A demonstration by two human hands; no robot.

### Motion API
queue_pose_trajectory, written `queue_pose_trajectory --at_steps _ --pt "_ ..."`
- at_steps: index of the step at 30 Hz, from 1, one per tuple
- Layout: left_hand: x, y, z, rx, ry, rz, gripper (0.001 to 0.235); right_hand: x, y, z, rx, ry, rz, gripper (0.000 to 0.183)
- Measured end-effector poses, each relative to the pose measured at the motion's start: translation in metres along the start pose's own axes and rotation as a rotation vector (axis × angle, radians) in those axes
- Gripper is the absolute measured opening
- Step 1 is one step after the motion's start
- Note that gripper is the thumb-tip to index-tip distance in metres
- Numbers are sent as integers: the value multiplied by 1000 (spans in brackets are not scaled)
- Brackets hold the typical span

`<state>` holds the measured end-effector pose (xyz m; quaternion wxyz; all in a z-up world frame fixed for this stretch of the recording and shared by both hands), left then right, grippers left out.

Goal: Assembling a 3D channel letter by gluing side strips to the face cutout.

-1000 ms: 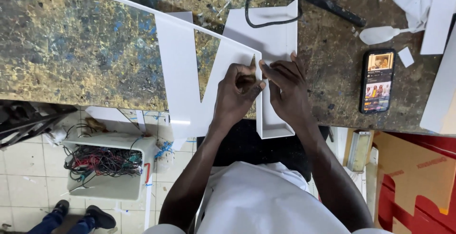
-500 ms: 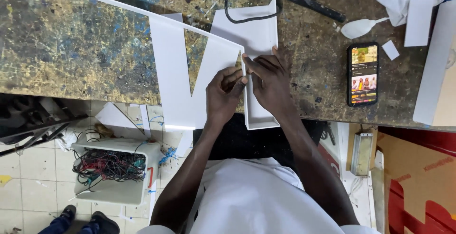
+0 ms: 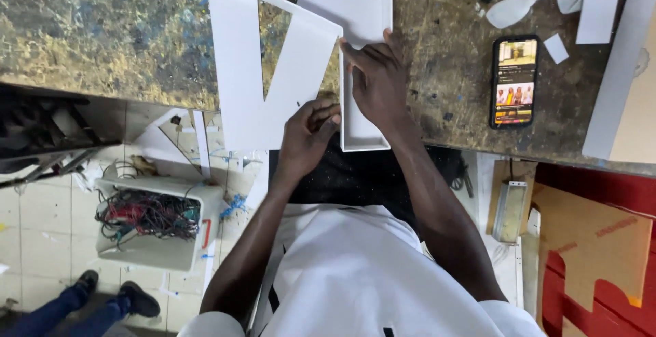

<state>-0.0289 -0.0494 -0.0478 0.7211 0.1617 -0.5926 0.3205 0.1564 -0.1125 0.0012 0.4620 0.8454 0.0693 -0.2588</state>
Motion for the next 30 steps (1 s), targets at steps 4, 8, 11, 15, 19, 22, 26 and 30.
queue_pose_trajectory --at_steps 4,8,11,15,19,22,26,30 --pt "47 8 -29 -117 -62 -296 45 10 -2 -7 42 -29 2 53" --pt "63 4 -52 -134 -96 -316 57 -3 3 -1 42 -73 -36 52" --pt "69 -3 -66 -121 -139 -334 53 -4 4 -5 35 -65 -13 51" --pt "56 -13 -74 -86 -115 -293 52 -3 6 -6 46 -72 -27 51" --pt "76 -22 -66 -99 -61 -271 49 -1 5 -4 48 -98 1 51" --pt "68 -19 -71 -42 -12 -265 52 4 2 -5 35 -115 1 54" --pt "66 -18 -67 -28 -14 -236 47 -6 4 -4 42 -70 17 47" --pt "60 -19 -72 -49 -69 -258 44 -12 17 -9 45 -59 46 43"
Point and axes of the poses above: each hand's wrist, its own z-axis away from the middle knuckle, its own y-axis out of the back of the hand, x = y × z, the point moved 5 cm from there along -z, towards the middle knuckle, and after that the axes turned 1 degree about y, right-handed, at the moved point
